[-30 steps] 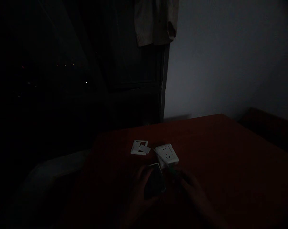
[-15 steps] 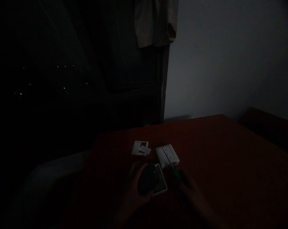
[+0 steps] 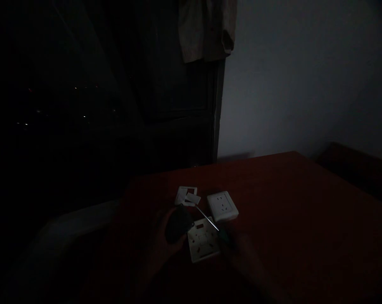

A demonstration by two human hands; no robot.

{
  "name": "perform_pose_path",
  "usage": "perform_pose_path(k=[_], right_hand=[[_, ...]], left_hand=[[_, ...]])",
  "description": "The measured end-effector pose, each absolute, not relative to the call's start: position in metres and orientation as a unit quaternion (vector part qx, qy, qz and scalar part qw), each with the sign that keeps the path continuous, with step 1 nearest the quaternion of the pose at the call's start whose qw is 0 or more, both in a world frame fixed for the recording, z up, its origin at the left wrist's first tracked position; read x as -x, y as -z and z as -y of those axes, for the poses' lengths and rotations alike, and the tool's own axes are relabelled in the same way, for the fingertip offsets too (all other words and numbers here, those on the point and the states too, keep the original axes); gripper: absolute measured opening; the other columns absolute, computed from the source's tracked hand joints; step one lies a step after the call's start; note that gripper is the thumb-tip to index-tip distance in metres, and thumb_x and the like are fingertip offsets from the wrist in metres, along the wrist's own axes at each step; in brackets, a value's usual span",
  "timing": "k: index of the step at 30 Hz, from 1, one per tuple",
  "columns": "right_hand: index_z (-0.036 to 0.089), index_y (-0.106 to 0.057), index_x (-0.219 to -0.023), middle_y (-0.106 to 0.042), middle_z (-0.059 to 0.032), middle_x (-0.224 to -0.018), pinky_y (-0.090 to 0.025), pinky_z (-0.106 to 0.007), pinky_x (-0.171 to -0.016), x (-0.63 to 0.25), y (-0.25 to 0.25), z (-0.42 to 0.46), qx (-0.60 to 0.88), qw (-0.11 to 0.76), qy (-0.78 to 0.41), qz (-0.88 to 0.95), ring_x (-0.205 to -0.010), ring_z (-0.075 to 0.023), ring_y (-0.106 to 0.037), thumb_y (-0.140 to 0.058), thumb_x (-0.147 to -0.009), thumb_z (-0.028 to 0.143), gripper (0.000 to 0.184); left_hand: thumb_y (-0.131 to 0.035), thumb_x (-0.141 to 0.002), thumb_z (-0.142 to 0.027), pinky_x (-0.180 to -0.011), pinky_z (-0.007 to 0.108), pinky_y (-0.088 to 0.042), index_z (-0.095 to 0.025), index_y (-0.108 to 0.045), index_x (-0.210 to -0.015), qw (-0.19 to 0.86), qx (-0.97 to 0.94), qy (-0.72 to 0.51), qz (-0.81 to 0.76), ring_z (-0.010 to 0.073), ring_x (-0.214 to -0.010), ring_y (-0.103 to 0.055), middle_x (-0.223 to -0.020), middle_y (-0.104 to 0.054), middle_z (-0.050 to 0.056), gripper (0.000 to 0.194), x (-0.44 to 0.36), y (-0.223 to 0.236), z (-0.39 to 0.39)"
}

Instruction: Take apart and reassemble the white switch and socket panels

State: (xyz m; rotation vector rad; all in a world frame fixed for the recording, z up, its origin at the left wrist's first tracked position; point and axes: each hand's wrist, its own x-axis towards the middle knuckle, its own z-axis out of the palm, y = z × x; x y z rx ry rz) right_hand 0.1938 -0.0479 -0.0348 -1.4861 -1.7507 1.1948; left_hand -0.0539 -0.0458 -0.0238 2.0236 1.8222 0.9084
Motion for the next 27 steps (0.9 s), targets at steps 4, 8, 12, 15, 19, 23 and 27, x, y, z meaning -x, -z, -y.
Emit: perform_pose_path(k=[4, 8, 12, 15, 19, 23, 27], right_hand=[[0.016, -0.065, -0.107, -0.071, -0.0063, -0.095, -0.048, -0.025, -0.068, -0.194, 0.037, 0.050, 0.569, 0.305, -0.452, 0.615, -0.083, -0.0204, -0.065, -0.051, -0.081, 0.033, 0.034], [0.014, -0.067, -0.084, -0.067, -0.0038, -0.074, -0.044, -0.023, -0.059, -0.189, 0.036, 0.052, 0.561, 0.329, -0.481, 0.588, -0.068, -0.0167, -0.058, -0.050, -0.084, 0.050, 0.040], [0.015, -0.063, -0.075, -0.060, -0.0007, -0.066, -0.041, -0.022, -0.054, -0.187, 0.038, 0.049, 0.537, 0.370, -0.515, 0.557, -0.061, -0.0140, -0.052, -0.057, -0.077, 0.055, 0.041], [0.016, -0.062, -0.075, -0.058, 0.0001, -0.063, -0.037, -0.021, -0.048, -0.193, 0.038, 0.048, 0.560, 0.385, -0.533, 0.504, -0.056, -0.0129, -0.049, -0.057, -0.076, 0.059, 0.043], [0.016, -0.063, -0.069, -0.061, -0.0018, -0.061, -0.037, -0.022, -0.046, -0.206, 0.036, 0.048, 0.612, 0.382, -0.516, 0.461, -0.056, -0.0151, -0.053, -0.056, -0.073, 0.066, 0.051], [0.016, -0.062, -0.068, -0.064, -0.0038, -0.064, -0.041, -0.023, -0.051, -0.212, 0.037, 0.047, 0.628, 0.385, -0.494, 0.462, -0.063, -0.0189, -0.058, -0.057, -0.070, 0.069, 0.053], [0.016, -0.062, -0.073, -0.063, -0.0037, -0.066, -0.042, -0.024, -0.053, -0.211, 0.039, 0.048, 0.620, 0.385, -0.507, 0.458, -0.066, -0.0198, -0.058, -0.056, -0.073, 0.065, 0.049]], left_hand=[[-0.069, -0.065, -0.021, -0.097, 0.044, -0.046, -0.024, -0.049, -0.125, 0.157, -0.711, -0.309, -0.612, 0.0284, -0.115, -0.052, -0.125, -0.049, 0.008, 0.063, 0.042, 0.018, 0.051], [-0.071, -0.060, -0.017, -0.103, 0.045, -0.041, -0.026, -0.045, -0.130, 0.205, -0.747, -0.299, -0.557, 0.0298, -0.124, -0.045, -0.135, -0.043, 0.009, 0.076, 0.020, 0.012, 0.059], [-0.071, -0.061, -0.014, -0.107, 0.045, -0.038, -0.028, -0.040, -0.135, 0.248, -0.748, -0.285, -0.546, 0.0301, -0.129, -0.040, -0.142, -0.035, 0.009, 0.082, 0.004, 0.013, 0.061], [-0.076, -0.064, -0.023, -0.108, 0.047, -0.035, -0.030, -0.029, -0.142, 0.261, -0.731, -0.292, -0.558, 0.0313, -0.133, -0.035, -0.146, -0.032, 0.009, 0.091, 0.006, 0.016, 0.058], [-0.085, -0.055, -0.037, -0.108, 0.057, -0.030, -0.030, -0.020, -0.147, 0.267, -0.722, -0.261, -0.583, 0.0379, -0.137, -0.027, -0.150, -0.026, 0.013, 0.113, 0.012, 0.025, 0.058], [-0.088, -0.048, -0.037, -0.106, 0.055, -0.035, -0.029, -0.032, -0.142, 0.276, -0.726, -0.188, -0.601, 0.0392, -0.133, -0.033, -0.149, -0.031, 0.013, 0.109, 0.005, 0.040, 0.062], [-0.078, -0.062, -0.038, -0.102, 0.049, -0.041, -0.030, -0.039, -0.137, 0.249, -0.718, -0.208, -0.616, 0.0339, -0.128, -0.042, -0.144, -0.038, 0.010, 0.085, 0.002, 0.040, 0.062]])
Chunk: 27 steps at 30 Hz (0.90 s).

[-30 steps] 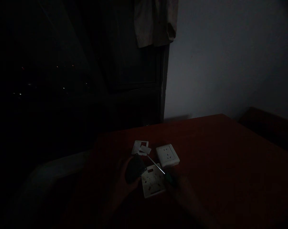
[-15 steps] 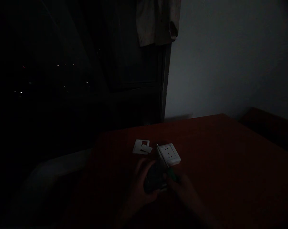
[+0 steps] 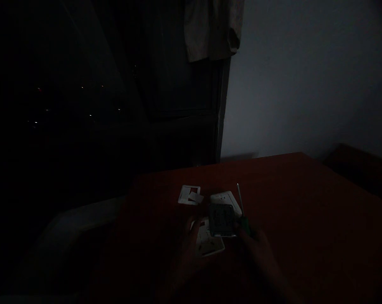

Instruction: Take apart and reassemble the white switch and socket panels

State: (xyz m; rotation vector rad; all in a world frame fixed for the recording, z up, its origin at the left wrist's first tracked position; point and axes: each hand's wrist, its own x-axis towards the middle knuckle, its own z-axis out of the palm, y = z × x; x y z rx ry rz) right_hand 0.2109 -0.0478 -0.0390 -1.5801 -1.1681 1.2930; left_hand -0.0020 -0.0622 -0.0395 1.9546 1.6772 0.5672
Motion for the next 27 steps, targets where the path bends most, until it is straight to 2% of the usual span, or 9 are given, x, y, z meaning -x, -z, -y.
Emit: perform_pose_path(k=[4, 6, 8, 11, 15, 18, 21, 24, 27], right_hand=[[0.016, -0.065, -0.084, -0.064, -0.0035, -0.070, -0.043, -0.024, -0.055, -0.209, 0.035, 0.051, 0.611, 0.392, -0.515, 0.456, -0.067, -0.0190, -0.057, -0.057, -0.075, 0.061, 0.047], [0.015, -0.064, -0.083, -0.064, -0.0039, -0.071, -0.043, -0.024, -0.055, -0.207, 0.033, 0.052, 0.605, 0.384, -0.518, 0.467, -0.067, -0.0192, -0.057, -0.056, -0.075, 0.062, 0.048], [0.015, -0.064, -0.080, -0.064, -0.0043, -0.070, -0.043, -0.024, -0.054, -0.205, 0.032, 0.053, 0.597, 0.384, -0.516, 0.480, -0.067, -0.0195, -0.057, -0.056, -0.074, 0.063, 0.048], [0.015, -0.063, -0.076, -0.064, -0.0050, -0.071, -0.044, -0.025, -0.056, -0.200, 0.035, 0.054, 0.597, 0.379, -0.510, 0.490, -0.069, -0.0201, -0.058, -0.055, -0.075, 0.064, 0.050], [0.015, -0.066, -0.085, -0.069, -0.0053, -0.080, -0.046, -0.025, -0.061, -0.196, 0.043, 0.054, 0.593, 0.363, -0.506, 0.510, -0.072, -0.0206, -0.060, -0.054, -0.075, 0.065, 0.052], [0.016, -0.067, -0.089, -0.070, -0.0049, -0.084, -0.047, -0.025, -0.065, -0.194, 0.047, 0.053, 0.570, 0.352, -0.501, 0.548, -0.076, -0.0209, -0.062, -0.052, -0.080, 0.060, 0.047], [0.016, -0.066, -0.097, -0.071, -0.0055, -0.090, -0.048, -0.026, -0.068, -0.190, 0.045, 0.052, 0.550, 0.333, -0.497, 0.583, -0.080, -0.0213, -0.063, -0.052, -0.082, 0.051, 0.041], [0.016, -0.064, -0.107, -0.071, -0.0064, -0.097, -0.049, -0.028, -0.071, -0.184, 0.042, 0.048, 0.561, 0.296, -0.485, 0.602, -0.084, -0.0216, -0.064, -0.053, -0.082, 0.041, 0.037], [0.017, -0.065, -0.106, -0.071, -0.0067, -0.099, -0.049, -0.028, -0.071, -0.176, 0.043, 0.042, 0.579, 0.271, -0.445, 0.627, -0.085, -0.0212, -0.065, -0.052, -0.082, 0.034, 0.032]], left_hand=[[-0.073, -0.066, -0.031, -0.101, 0.047, -0.041, -0.030, -0.037, -0.136, 0.171, -0.705, -0.270, -0.633, 0.0308, -0.124, -0.046, -0.137, -0.044, 0.008, 0.079, 0.035, 0.012, 0.044], [-0.068, -0.072, -0.034, -0.103, 0.045, -0.039, -0.027, -0.037, -0.136, 0.130, -0.686, -0.278, -0.659, 0.0293, -0.125, -0.045, -0.137, -0.045, 0.009, 0.072, 0.063, -0.003, 0.027], [-0.069, -0.071, -0.039, -0.099, 0.042, -0.042, -0.026, -0.039, -0.133, 0.096, -0.630, -0.283, -0.717, 0.0292, -0.122, -0.048, -0.133, -0.050, 0.008, 0.070, 0.093, -0.012, 0.009], [-0.064, -0.076, -0.047, -0.091, 0.041, -0.047, -0.022, -0.043, -0.131, 0.069, -0.567, -0.263, -0.778, 0.0304, -0.112, -0.056, -0.127, -0.055, 0.011, 0.064, 0.131, -0.010, -0.013], [-0.060, -0.075, -0.058, -0.078, 0.040, -0.051, -0.013, -0.045, -0.129, 0.060, -0.508, -0.224, -0.829, 0.0334, -0.101, -0.060, -0.117, -0.058, 0.017, 0.072, 0.157, 0.010, -0.028], [-0.057, -0.076, -0.060, -0.081, 0.042, -0.050, -0.012, -0.040, -0.134, 0.042, -0.500, -0.211, -0.839, 0.0350, -0.106, -0.057, -0.123, -0.054, 0.019, 0.077, 0.161, 0.019, -0.029], [-0.056, -0.077, -0.058, -0.087, 0.047, -0.047, -0.012, -0.035, -0.137, -0.020, -0.523, -0.203, -0.827, 0.0377, -0.115, -0.050, -0.131, -0.047, 0.021, 0.079, 0.155, 0.016, -0.026], [-0.053, -0.082, -0.055, -0.095, 0.047, -0.042, -0.014, -0.035, -0.137, -0.070, -0.574, -0.212, -0.788, 0.0363, -0.122, -0.045, -0.135, -0.044, 0.019, 0.071, 0.141, 0.009, -0.022], [-0.050, -0.086, -0.049, -0.101, 0.049, -0.038, -0.013, -0.042, -0.131, -0.076, -0.616, -0.210, -0.755, 0.0349, -0.125, -0.043, -0.136, -0.045, 0.018, 0.058, 0.118, 0.010, -0.018]])
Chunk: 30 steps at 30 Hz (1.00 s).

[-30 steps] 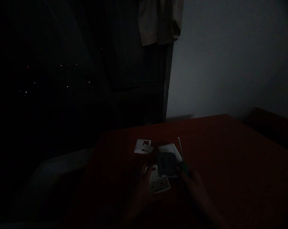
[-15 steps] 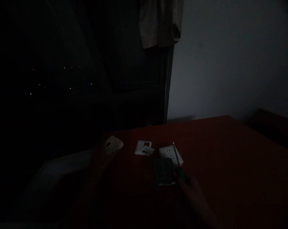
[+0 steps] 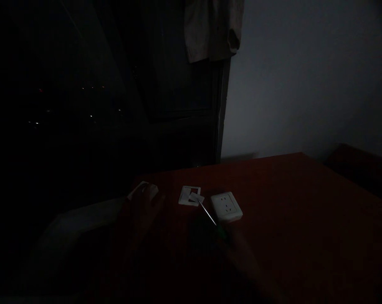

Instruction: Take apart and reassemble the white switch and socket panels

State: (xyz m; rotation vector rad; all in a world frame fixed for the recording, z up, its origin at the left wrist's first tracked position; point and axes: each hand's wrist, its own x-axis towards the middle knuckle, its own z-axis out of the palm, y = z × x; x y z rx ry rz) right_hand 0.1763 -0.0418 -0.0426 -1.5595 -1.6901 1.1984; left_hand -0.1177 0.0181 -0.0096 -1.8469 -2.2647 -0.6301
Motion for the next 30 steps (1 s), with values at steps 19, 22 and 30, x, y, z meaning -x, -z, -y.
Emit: perform_pose_path(k=[19, 22, 30], right_hand=[[0.015, -0.065, -0.095, -0.071, -0.0057, -0.083, -0.045, -0.025, -0.059, -0.185, 0.044, 0.043, 0.576, 0.306, -0.420, 0.631, -0.070, -0.0190, -0.064, -0.047, -0.084, 0.037, 0.031], [0.015, -0.065, -0.090, -0.070, -0.0039, -0.077, -0.044, -0.024, -0.057, -0.187, 0.049, 0.042, 0.589, 0.320, -0.430, 0.605, -0.067, -0.0183, -0.061, -0.049, -0.083, 0.041, 0.031], [0.015, -0.064, -0.090, -0.067, -0.0040, -0.076, -0.043, -0.024, -0.059, -0.187, 0.052, 0.041, 0.572, 0.319, -0.427, 0.624, -0.068, -0.0183, -0.059, -0.047, -0.083, 0.036, 0.027]], left_hand=[[-0.057, -0.085, -0.030, -0.094, 0.035, -0.043, -0.021, -0.048, -0.125, -0.040, 0.760, 0.180, 0.624, 0.0243, -0.114, -0.052, -0.125, -0.053, 0.008, 0.042, 0.031, 0.021, -0.018], [-0.060, -0.083, -0.036, -0.091, 0.037, -0.043, -0.021, -0.053, -0.119, -0.028, 0.764, 0.162, 0.624, 0.0267, -0.108, -0.053, -0.116, -0.058, 0.009, 0.040, 0.020, 0.018, -0.028], [-0.060, -0.082, -0.048, -0.091, 0.045, -0.036, -0.019, -0.060, -0.110, 0.001, 0.760, 0.121, 0.639, 0.0325, -0.108, -0.050, -0.113, -0.058, 0.013, 0.040, 0.006, 0.020, -0.047]])
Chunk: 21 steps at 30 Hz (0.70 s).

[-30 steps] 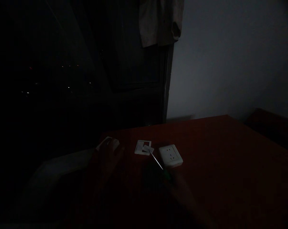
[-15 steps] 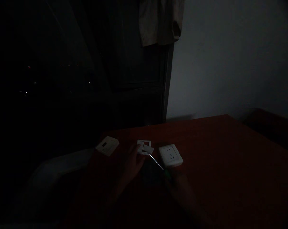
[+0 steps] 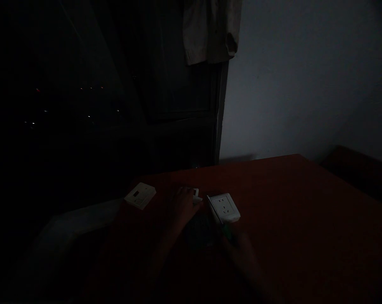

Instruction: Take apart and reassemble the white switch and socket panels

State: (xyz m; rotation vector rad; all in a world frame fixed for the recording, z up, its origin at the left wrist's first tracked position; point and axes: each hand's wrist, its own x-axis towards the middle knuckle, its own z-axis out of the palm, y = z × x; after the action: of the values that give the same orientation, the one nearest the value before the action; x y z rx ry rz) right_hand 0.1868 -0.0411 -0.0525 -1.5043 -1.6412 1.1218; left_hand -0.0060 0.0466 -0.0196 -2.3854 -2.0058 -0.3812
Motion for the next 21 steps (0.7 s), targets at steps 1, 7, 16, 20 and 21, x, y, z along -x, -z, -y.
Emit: perform_pose_path(k=[1, 7, 16, 20, 21], right_hand=[[0.015, -0.063, -0.091, -0.067, -0.0040, -0.076, -0.043, -0.024, -0.059, -0.187, 0.053, 0.041, 0.576, 0.314, -0.425, 0.624, -0.068, -0.0183, -0.059, -0.047, -0.083, 0.035, 0.028], [0.014, -0.063, -0.092, -0.067, -0.0044, -0.081, -0.042, -0.023, -0.059, -0.186, 0.057, 0.041, 0.563, 0.331, -0.419, 0.631, -0.070, -0.0176, -0.059, -0.048, -0.083, 0.031, 0.024], [0.014, -0.064, -0.092, -0.068, -0.0047, -0.081, -0.043, -0.023, -0.061, -0.185, 0.059, 0.040, 0.565, 0.339, -0.417, 0.626, -0.071, -0.0182, -0.061, -0.048, -0.082, 0.031, 0.024], [0.015, -0.064, -0.093, -0.068, -0.0038, -0.080, -0.043, -0.022, -0.060, -0.185, 0.056, 0.041, 0.563, 0.338, -0.424, 0.624, -0.071, -0.0177, -0.061, -0.048, -0.083, 0.030, 0.024], [0.015, -0.064, -0.093, -0.068, -0.0033, -0.079, -0.043, -0.022, -0.059, -0.185, 0.056, 0.041, 0.562, 0.336, -0.428, 0.624, -0.069, -0.0173, -0.061, -0.048, -0.083, 0.030, 0.024]], left_hand=[[-0.060, -0.082, -0.048, -0.091, 0.045, -0.036, -0.019, -0.060, -0.111, 0.000, 0.761, 0.117, 0.638, 0.0323, -0.109, -0.049, -0.114, -0.058, 0.013, 0.041, 0.006, 0.020, -0.047], [-0.061, -0.082, -0.047, -0.094, 0.042, -0.035, -0.024, -0.059, -0.114, -0.015, 0.774, 0.099, 0.625, 0.0294, -0.112, -0.048, -0.119, -0.058, 0.008, 0.039, 0.007, 0.022, -0.044], [-0.062, -0.083, -0.034, -0.099, 0.038, -0.036, -0.020, -0.061, -0.113, -0.049, 0.790, 0.107, 0.602, 0.0267, -0.114, -0.049, -0.120, -0.059, 0.009, 0.033, 0.009, 0.028, -0.050], [-0.066, -0.078, -0.028, -0.099, 0.038, -0.036, -0.019, -0.058, -0.117, -0.059, 0.787, 0.112, 0.604, 0.0262, -0.112, -0.051, -0.118, -0.060, 0.009, 0.040, 0.011, 0.030, -0.054], [-0.067, -0.077, -0.028, -0.098, 0.038, -0.036, -0.020, -0.058, -0.116, -0.061, 0.786, 0.114, 0.604, 0.0261, -0.112, -0.051, -0.118, -0.060, 0.009, 0.041, 0.011, 0.031, -0.055]])
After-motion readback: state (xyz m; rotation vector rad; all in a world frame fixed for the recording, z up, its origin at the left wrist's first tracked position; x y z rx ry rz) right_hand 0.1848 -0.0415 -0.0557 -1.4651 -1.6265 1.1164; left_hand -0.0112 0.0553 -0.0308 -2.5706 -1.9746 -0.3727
